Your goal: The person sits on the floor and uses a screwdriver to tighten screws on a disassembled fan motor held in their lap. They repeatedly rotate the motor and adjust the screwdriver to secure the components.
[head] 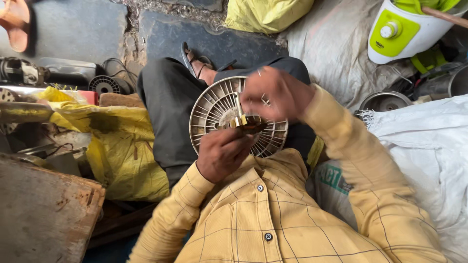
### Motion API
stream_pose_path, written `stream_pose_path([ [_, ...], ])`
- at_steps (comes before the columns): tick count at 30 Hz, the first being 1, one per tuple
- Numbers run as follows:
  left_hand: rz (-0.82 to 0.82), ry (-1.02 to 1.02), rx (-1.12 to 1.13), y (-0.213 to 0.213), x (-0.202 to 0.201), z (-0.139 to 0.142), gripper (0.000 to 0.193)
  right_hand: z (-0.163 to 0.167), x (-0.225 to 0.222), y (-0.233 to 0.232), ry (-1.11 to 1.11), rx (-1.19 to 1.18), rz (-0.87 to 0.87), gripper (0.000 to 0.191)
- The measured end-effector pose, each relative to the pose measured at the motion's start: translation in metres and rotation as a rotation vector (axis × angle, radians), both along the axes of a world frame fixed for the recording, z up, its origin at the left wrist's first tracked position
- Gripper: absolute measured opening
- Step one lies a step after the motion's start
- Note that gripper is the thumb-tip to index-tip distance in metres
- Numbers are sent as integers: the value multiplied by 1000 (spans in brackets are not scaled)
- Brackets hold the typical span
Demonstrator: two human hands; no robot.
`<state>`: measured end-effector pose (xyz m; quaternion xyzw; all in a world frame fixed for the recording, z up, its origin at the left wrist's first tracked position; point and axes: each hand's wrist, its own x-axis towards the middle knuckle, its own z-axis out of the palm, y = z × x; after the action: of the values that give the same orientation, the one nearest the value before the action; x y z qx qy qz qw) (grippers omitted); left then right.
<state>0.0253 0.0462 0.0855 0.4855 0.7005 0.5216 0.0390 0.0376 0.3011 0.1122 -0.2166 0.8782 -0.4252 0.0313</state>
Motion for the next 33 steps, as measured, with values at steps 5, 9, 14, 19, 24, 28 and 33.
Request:
stream_pose_path([
  [5,253,-263,121,4,-16,6,12,-83,-24,38,-272,75,-413,16],
  [9,52,-255,33,44,-60,-5,17,-50,2,67,-79,285,-526,18],
  [14,-451,-416,-430,81,-101,-55,14,32,51,-4,-96,328,-98,18],
  [19,-240,-698,61,32,-65,-46,10,72,62,-41,-174,138,207,10],
  [24,-79,-59,-1,0,-2,-7,19,32,19,-4,122,100,94,9],
  [28,146,-80,-49,-4,-2,9,12,-45,-18,8,-293,-13,-328,6],
  [33,80,-470,84,33,-52,8,15,-44,-14,62,-63,241,-414,13],
])
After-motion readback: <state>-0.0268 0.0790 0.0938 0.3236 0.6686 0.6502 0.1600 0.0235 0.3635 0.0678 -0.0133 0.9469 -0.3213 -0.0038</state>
